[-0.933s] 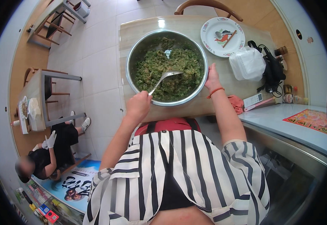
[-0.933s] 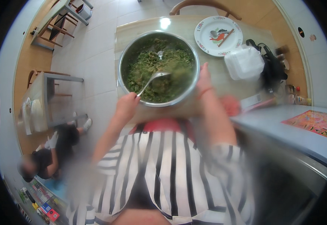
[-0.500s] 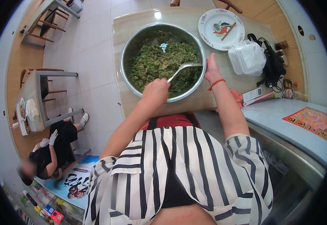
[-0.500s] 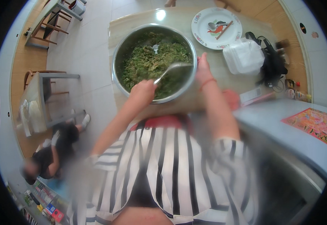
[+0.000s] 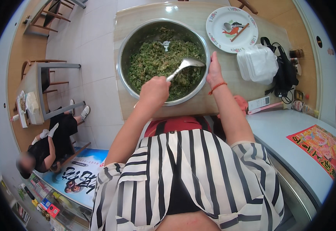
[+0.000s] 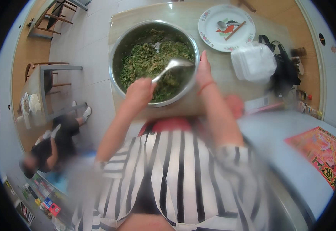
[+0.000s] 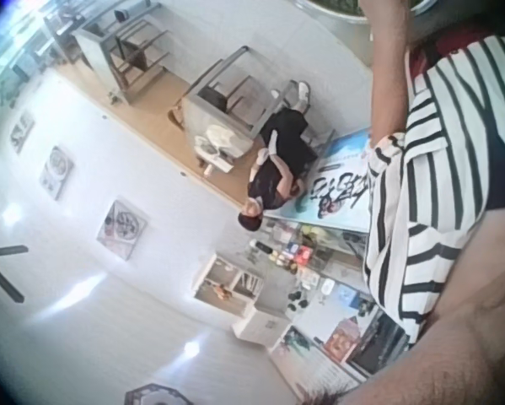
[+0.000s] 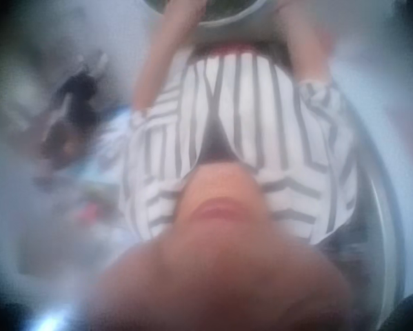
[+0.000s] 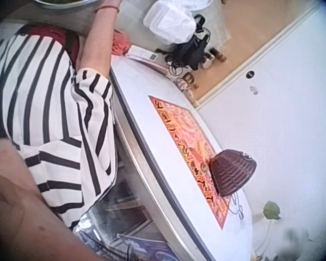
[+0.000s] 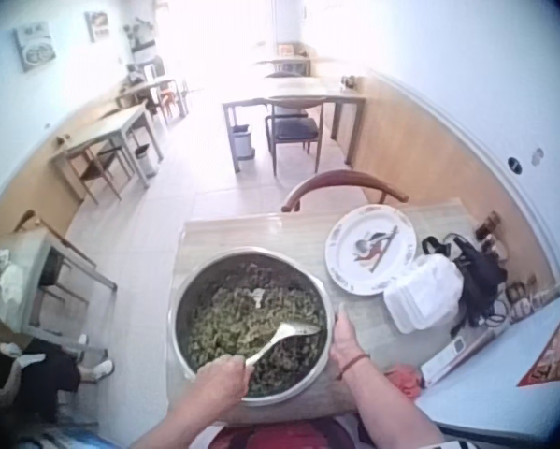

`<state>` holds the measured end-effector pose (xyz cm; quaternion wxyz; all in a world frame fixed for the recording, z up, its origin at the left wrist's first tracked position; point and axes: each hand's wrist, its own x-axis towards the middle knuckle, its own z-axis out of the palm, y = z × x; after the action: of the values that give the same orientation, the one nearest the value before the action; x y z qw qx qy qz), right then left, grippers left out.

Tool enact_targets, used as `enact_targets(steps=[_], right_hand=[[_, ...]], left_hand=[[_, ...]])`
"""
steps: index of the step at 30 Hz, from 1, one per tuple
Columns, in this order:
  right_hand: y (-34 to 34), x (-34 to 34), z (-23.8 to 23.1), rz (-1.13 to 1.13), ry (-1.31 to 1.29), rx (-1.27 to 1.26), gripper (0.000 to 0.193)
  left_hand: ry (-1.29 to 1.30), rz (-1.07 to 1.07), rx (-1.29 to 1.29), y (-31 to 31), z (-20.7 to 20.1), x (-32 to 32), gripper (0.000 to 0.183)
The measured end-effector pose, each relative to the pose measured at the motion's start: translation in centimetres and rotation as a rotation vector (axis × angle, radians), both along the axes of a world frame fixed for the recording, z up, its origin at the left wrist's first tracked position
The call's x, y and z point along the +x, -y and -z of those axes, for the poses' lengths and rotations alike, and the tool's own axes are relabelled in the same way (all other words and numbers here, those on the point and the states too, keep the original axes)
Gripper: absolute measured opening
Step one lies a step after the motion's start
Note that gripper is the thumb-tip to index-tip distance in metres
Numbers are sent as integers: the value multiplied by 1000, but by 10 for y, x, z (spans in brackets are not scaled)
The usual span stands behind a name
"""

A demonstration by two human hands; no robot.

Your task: The person mixes a large bowl of green chopped food using a large metal spoon, repeatedly stirring the contents.

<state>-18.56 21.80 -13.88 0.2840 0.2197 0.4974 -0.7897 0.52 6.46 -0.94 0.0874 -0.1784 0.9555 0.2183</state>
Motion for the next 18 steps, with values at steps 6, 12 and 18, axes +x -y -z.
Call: enact_targets(steps=[6,12,18], right_hand=[[-6,11,29,-41,-293,70,48],[2,28,22,30,-370,313,51],[6,29,4,-82,-460,610,48]], left_hand=[[18,225,-138,18,-2,41,13],[19,0,-107,44,-36,85,10],[184,-118,-122,33,-22,94,15]])
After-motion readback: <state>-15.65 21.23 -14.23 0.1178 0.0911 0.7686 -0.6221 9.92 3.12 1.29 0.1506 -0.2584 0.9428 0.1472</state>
